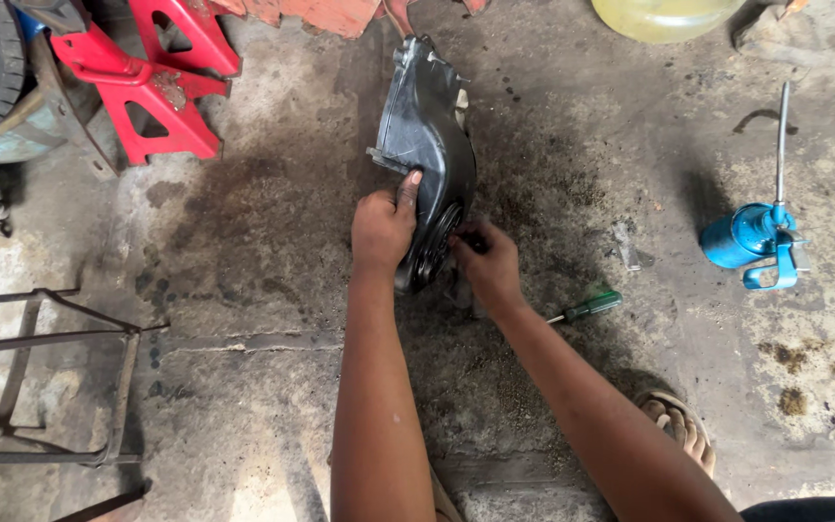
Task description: The person holds a black mechanical housing with a fan-like interior and wipes the surface with a grey cloth. They rotate the object to clean different sides and the inner rim, focusing on removing grime from the curved surfaces.
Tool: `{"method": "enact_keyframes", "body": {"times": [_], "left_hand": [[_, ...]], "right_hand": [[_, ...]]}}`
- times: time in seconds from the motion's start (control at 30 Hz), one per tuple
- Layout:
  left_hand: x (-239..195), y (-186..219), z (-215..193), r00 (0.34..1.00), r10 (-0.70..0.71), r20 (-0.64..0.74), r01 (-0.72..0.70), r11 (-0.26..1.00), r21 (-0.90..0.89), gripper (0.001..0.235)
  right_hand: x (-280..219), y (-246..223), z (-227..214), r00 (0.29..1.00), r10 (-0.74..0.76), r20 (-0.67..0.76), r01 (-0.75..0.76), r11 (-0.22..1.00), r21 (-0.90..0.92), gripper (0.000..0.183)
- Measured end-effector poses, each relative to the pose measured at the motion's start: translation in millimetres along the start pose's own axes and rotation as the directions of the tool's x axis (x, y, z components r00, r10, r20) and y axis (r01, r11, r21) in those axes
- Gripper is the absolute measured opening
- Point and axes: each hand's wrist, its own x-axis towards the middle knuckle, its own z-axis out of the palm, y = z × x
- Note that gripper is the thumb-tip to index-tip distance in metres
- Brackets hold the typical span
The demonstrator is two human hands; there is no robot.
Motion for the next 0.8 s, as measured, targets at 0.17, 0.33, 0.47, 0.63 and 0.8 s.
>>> {"method": "enact_keyframes", "body": {"times": [0.17,0.33,0.47,0.63,0.8], "left_hand": [[-0.4,1.7,1.1,0.998,0.050,-0.043,-0.051,0.999,-0.004,0.081],[-1.2,10.4,-2.7,0.992,-0.105,0.074,0.104,0.995,0.009,0.081],[0.7,7.4,-1.1,0.998,-0.059,0.034,0.058,0.998,0.027,0.083],[0.1,6.2,-0.1,0.999,-0.027,0.020,0.027,1.000,0.011,0.082],[-2.2,7.7,-4.5,0.993,-0.098,0.073,0.099,0.995,-0.010,0.082]], "right_hand": [[6.6,-1.9,-3.5,0.989,-0.145,0.002,0.142,0.961,-0.237,0.015],[1.6,-20.6,-2.5,0.984,-0.173,0.034,0.175,0.943,-0.283,0.010],[-7.3,-24.2,-3.7,0.952,-0.297,0.073,0.305,0.906,-0.295,0.012],[-6.3,-25.9,-8.7,0.962,-0.249,0.116,0.270,0.935,-0.232,0.012],[-6.3,-17.9,-7.5,0.980,-0.151,0.130,0.173,0.969,-0.174,0.016]]}}
